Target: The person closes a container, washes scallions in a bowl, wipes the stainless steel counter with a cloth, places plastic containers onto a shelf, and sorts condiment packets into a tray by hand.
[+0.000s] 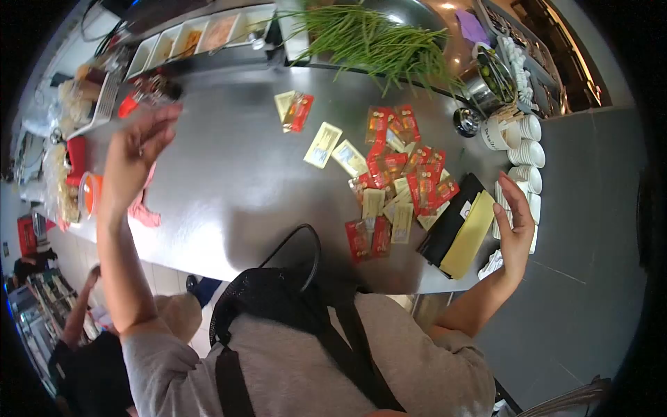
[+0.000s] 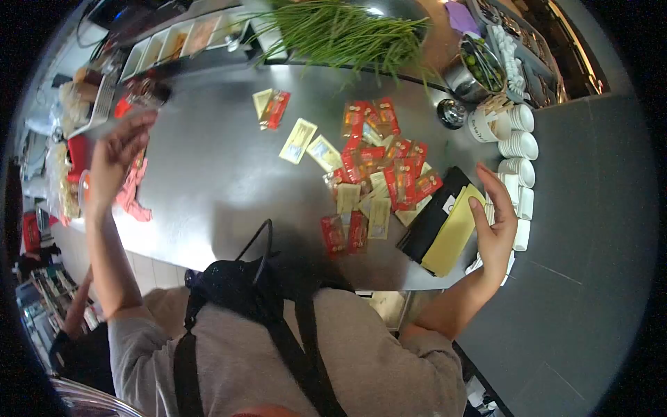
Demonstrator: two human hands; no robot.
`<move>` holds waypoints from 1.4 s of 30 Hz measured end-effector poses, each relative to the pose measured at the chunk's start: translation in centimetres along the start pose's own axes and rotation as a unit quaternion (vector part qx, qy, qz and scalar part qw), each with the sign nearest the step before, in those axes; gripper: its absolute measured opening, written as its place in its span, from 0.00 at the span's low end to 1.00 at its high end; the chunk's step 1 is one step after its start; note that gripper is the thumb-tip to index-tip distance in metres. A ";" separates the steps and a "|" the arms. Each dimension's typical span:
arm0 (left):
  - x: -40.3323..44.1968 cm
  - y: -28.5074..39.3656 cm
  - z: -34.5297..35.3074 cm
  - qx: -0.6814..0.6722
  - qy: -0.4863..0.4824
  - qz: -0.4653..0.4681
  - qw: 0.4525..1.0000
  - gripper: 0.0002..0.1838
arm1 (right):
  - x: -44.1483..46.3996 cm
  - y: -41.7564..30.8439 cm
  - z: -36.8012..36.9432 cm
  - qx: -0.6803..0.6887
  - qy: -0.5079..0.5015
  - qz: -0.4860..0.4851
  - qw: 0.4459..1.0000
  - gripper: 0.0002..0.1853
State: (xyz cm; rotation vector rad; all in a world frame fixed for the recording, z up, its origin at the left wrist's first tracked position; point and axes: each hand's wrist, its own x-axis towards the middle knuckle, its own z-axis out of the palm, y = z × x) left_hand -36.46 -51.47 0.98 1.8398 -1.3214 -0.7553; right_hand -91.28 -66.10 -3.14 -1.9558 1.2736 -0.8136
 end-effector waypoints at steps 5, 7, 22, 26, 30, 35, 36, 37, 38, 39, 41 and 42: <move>-12.6 -10.6 -2.7 -0.037 0.073 -0.129 0.988 0.16 | -1.0 -1.7 3.9 0.017 -0.014 -0.040 0.999 0.19; -16.2 -14.5 -2.7 -0.057 0.095 -0.147 0.983 0.15 | -0.9 -2.9 6.4 0.025 -0.039 -0.058 0.997 0.19; -12.0 -33.5 -11.0 0.377 0.195 0.052 0.904 0.29 | -9.1 -25.3 37.4 -0.042 -0.250 -0.167 0.953 0.18; -10.8 -36.7 -11.3 0.291 0.157 0.098 0.939 0.17 | -11.8 -28.0 43.3 -0.032 -0.310 -0.167 0.936 0.18; -12.0 -35.7 -11.9 0.260 0.108 0.113 0.953 0.12 | -14.1 -28.1 46.0 0.000 -0.301 -0.127 0.945 0.10; -13.9 -34.5 -13.8 0.222 -0.003 0.161 0.962 0.13 | -13.9 -26.6 47.5 -0.027 -0.285 -0.085 0.954 0.06; -14.5 -33.9 -14.5 0.217 -0.025 0.162 0.962 0.13 | -13.0 -26.7 48.1 -0.037 -0.294 -0.079 0.952 0.05; -14.9 -33.4 -15.2 0.215 -0.046 0.164 0.962 0.15 | -11.8 -26.9 49.1 -0.046 -0.301 -0.073 0.950 0.05; -15.4 -33.3 -15.6 0.202 -0.040 0.178 0.962 0.16 | -10.5 -26.9 50.7 -0.039 -0.303 -0.127 0.944 0.06; -15.9 -33.2 -16.1 0.191 -0.034 0.192 0.962 0.17 | -8.9 -26.8 52.8 -0.030 -0.303 -0.180 0.935 0.07; -16.3 -32.9 -17.7 0.165 -0.025 0.213 0.963 0.19 | -5.2 -27.3 58.0 -0.004 -0.284 -0.298 0.911 0.11; -16.5 -32.3 -18.9 0.146 -0.023 0.218 0.965 0.20 | -3.2 -27.7 60.8 0.012 -0.259 -0.324 0.910 0.14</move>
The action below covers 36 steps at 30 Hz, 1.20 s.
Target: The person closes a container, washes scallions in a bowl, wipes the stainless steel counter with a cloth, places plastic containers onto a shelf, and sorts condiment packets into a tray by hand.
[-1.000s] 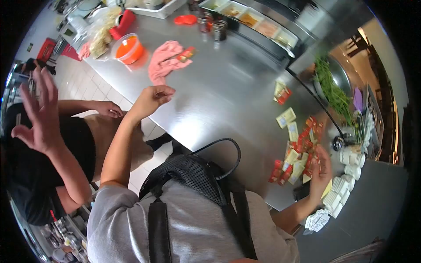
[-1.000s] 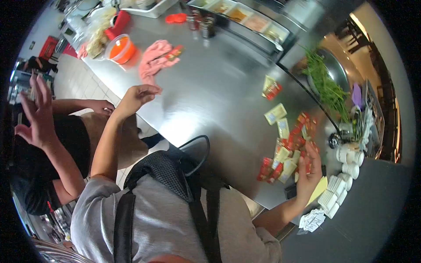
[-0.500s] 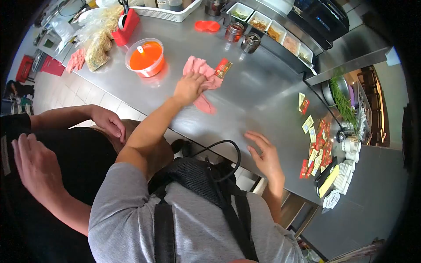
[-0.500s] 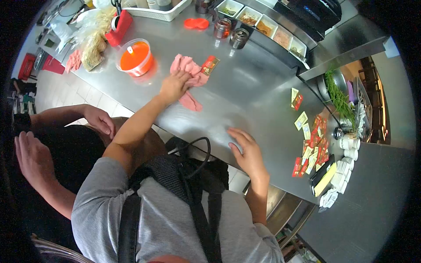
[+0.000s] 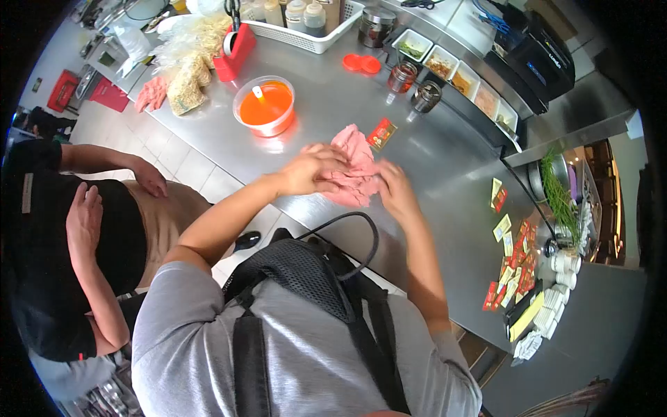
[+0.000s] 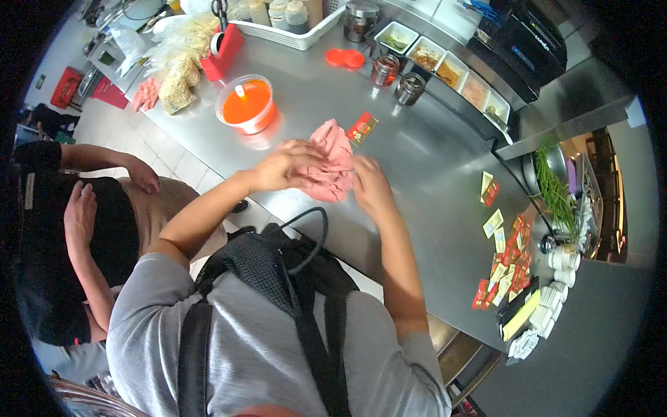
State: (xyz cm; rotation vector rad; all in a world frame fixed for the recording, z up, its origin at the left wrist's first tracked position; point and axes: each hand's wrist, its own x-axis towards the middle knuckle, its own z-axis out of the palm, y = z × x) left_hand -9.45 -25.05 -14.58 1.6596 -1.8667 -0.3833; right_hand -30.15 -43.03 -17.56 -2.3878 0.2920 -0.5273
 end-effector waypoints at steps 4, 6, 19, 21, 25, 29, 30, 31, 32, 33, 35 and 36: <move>-1.3 1.2 -7.1 -0.001 0.070 -0.056 0.996 0.13 | 4.7 3.8 2.7 -0.155 0.011 0.009 0.988 0.21; -3.0 0.3 -11.2 0.056 0.123 -0.081 0.987 0.11 | 4.4 5.1 2.3 -0.192 0.045 0.036 0.980 0.24; -7.9 -21.5 -18.1 -0.334 0.089 -0.331 0.878 0.12 | 14.4 -9.0 11.0 0.374 0.085 0.363 0.849 0.10; -6.9 -22.4 -18.1 -0.367 0.062 -0.294 0.880 0.09 | 16.3 -11.4 14.1 0.385 0.139 0.357 0.840 0.09; -7.1 -24.1 -20.0 -0.341 -0.009 -0.232 0.911 0.07 | 16.2 -11.8 16.9 0.368 0.181 0.398 0.821 0.07; -8.9 -25.2 -25.6 -0.315 0.010 -0.135 0.939 0.07 | 16.2 -11.7 16.6 0.452 0.185 0.426 0.761 0.05; -9.9 -25.1 -27.3 -0.326 0.021 -0.125 0.937 0.07 | 16.9 -12.6 16.4 0.442 0.190 0.435 0.761 0.05; -11.0 -25.0 -29.3 -0.309 0.068 -0.130 0.940 0.07 | 16.9 -12.9 16.2 0.452 0.184 0.432 0.759 0.05; -12.3 -25.1 -31.6 -0.288 0.116 -0.132 0.941 0.08 | 17.0 -13.0 16.0 0.464 0.178 0.424 0.757 0.05; -13.7 -25.1 -34.0 -0.239 0.159 -0.176 0.942 0.08 | 17.0 -12.9 15.9 0.479 0.172 0.417 0.753 0.05; -17.2 -25.8 -37.5 -0.093 0.247 -0.253 0.931 0.08 | 16.0 -12.2 16.2 0.489 0.173 0.398 0.756 0.06; -19.0 -27.1 -38.4 -0.042 0.274 -0.284 0.918 0.08 | 15.4 -12.1 16.4 0.494 0.177 0.388 0.757 0.06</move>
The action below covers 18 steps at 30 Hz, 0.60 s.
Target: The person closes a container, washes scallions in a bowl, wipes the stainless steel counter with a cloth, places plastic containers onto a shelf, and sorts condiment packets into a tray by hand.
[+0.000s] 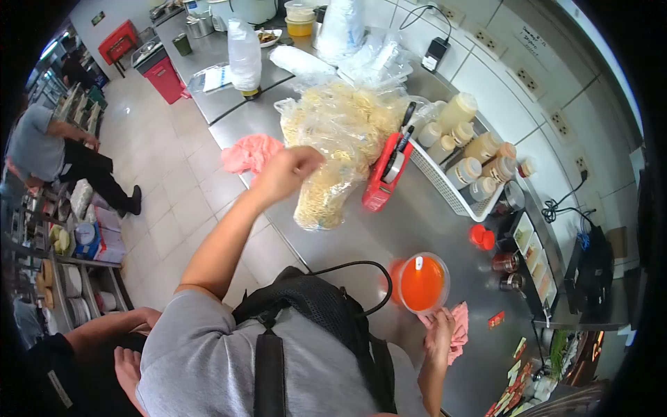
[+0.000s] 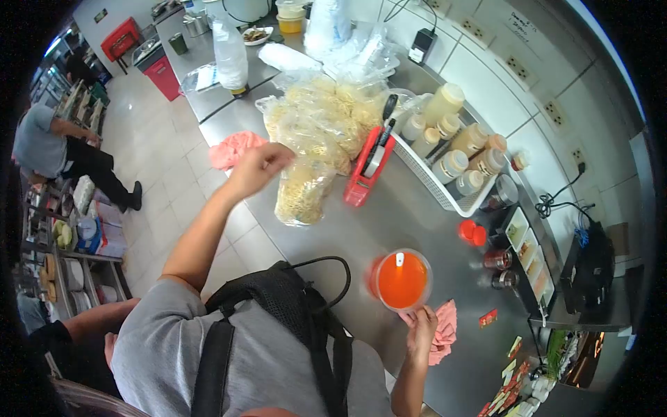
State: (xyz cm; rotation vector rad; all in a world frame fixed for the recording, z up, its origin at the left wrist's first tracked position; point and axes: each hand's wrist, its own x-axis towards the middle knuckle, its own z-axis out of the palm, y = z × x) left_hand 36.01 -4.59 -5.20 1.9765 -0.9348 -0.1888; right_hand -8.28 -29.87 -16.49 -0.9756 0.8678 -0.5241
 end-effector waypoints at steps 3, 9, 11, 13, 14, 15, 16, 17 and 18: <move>-0.9 -7.4 -3.8 0.182 0.014 -0.070 0.981 0.13 | -1.4 0.5 0.7 0.010 0.041 -0.012 0.999 0.06; -3.0 -20.9 -1.5 0.418 0.017 -0.049 0.907 0.33 | -5.0 0.6 2.9 0.018 0.140 -0.037 0.989 0.04; -1.2 -23.8 -1.9 0.363 0.072 0.057 0.927 0.25 | -6.1 -0.1 4.9 -0.001 0.173 -0.043 0.984 0.07; 0.7 -25.2 -3.5 0.235 0.039 0.097 0.966 0.20 | -6.9 -1.7 9.1 -0.044 0.197 -0.053 0.978 0.12; 1.5 -25.7 -4.4 0.216 0.018 0.107 0.970 0.17 | -7.3 -2.9 12.2 -0.034 0.227 -0.051 0.972 0.11; 2.9 -26.0 -5.4 0.199 0.001 0.119 0.973 0.16 | -7.1 -3.9 15.3 -0.022 0.253 -0.053 0.966 0.10; 4.0 -26.6 -6.5 0.182 -0.019 0.131 0.974 0.15 | -6.9 -5.1 17.5 -0.012 0.192 -0.031 0.981 0.10; 5.0 -27.2 -7.2 0.170 -0.033 0.170 0.970 0.15 | -6.3 -6.0 19.0 -0.014 0.195 -0.041 0.980 0.10; 5.7 -27.9 -7.9 0.158 -0.048 0.207 0.964 0.15 | -5.6 -6.9 20.6 -0.017 0.197 -0.051 0.979 0.10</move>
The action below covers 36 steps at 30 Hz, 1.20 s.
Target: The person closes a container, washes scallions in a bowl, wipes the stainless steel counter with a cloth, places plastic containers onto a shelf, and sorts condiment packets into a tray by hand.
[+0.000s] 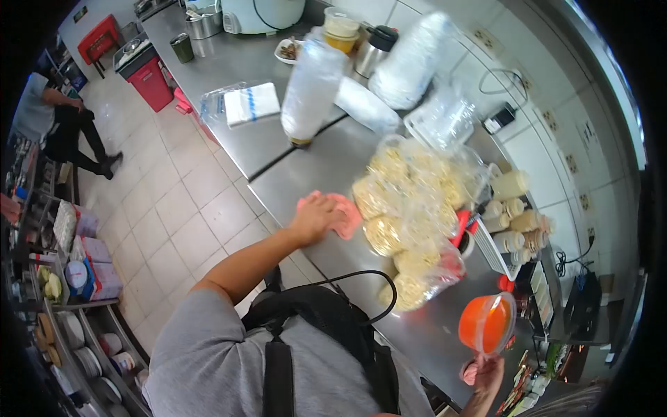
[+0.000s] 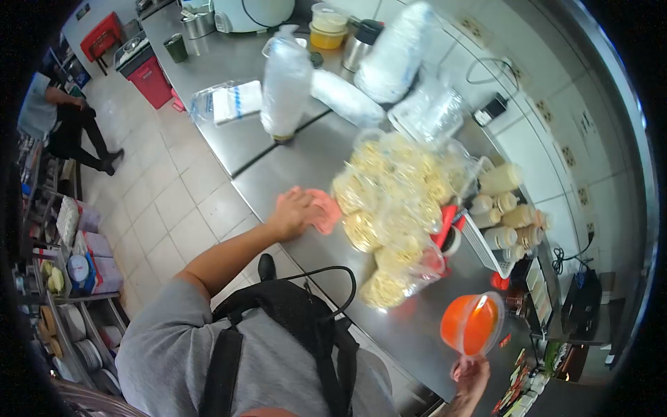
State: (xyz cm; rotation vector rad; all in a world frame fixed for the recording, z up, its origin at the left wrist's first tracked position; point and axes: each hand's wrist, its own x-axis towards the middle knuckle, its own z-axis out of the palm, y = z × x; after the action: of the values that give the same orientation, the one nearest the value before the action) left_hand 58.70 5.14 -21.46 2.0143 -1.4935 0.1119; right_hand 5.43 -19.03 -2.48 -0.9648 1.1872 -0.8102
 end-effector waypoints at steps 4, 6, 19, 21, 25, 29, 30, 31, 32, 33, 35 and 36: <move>-1.0 -2.7 -4.0 -0.078 -0.025 0.064 0.995 0.14 | 1.9 -3.7 7.9 0.004 -0.107 -0.035 0.994 0.13; -2.6 -4.1 -6.3 -0.107 -0.011 0.054 0.993 0.13 | 3.9 -5.4 14.0 0.004 -0.192 -0.040 0.981 0.10; -12.5 -12.3 -22.6 0.003 0.090 -0.238 0.967 0.17 | 20.0 -8.4 68.5 0.082 -0.424 0.046 0.901 0.10; -14.1 -12.1 -23.5 0.017 0.102 -0.354 0.929 0.16 | 24.1 -7.1 76.0 0.101 -0.414 0.069 0.902 0.10; -18.6 -12.1 -24.3 0.053 0.139 -0.422 0.894 0.23 | 29.8 -4.8 89.2 0.116 -0.371 0.018 0.921 0.09; -23.3 -11.0 -23.9 0.054 0.147 -0.538 0.828 0.25 | 32.7 -3.7 98.1 0.131 -0.348 0.019 0.928 0.09; -24.2 -10.8 -23.7 0.063 0.149 -0.553 0.817 0.25 | 33.4 -3.6 99.6 0.134 -0.344 0.015 0.929 0.09; -25.5 -10.5 -23.1 0.058 0.167 -0.553 0.814 0.21 | 34.1 -3.5 100.9 0.124 -0.332 0.019 0.935 0.10; -26.9 -10.4 -22.1 0.051 0.186 -0.553 0.810 0.17 | 34.7 -3.7 102.1 0.113 -0.320 0.022 0.940 0.11; -27.5 -10.6 -21.7 0.044 0.206 -0.553 0.806 0.14 | 35.3 -3.9 102.8 0.101 -0.308 0.024 0.946 0.12; -21.6 -9.8 -23.3 -0.009 0.201 -0.556 0.806 0.15 | 36.6 -3.9 103.7 0.084 -0.306 0.017 0.948 0.14; -20.2 -10.2 -23.1 -0.095 0.266 -0.586 0.759 0.15 | 36.8 -3.9 104.1 0.075 -0.307 0.013 0.949 0.16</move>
State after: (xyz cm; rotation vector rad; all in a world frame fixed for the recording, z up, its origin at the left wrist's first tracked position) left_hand 67.16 35.77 -15.64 2.1187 0.2337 -0.0015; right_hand 114.66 -35.31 -2.85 -0.9746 0.5883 -0.5103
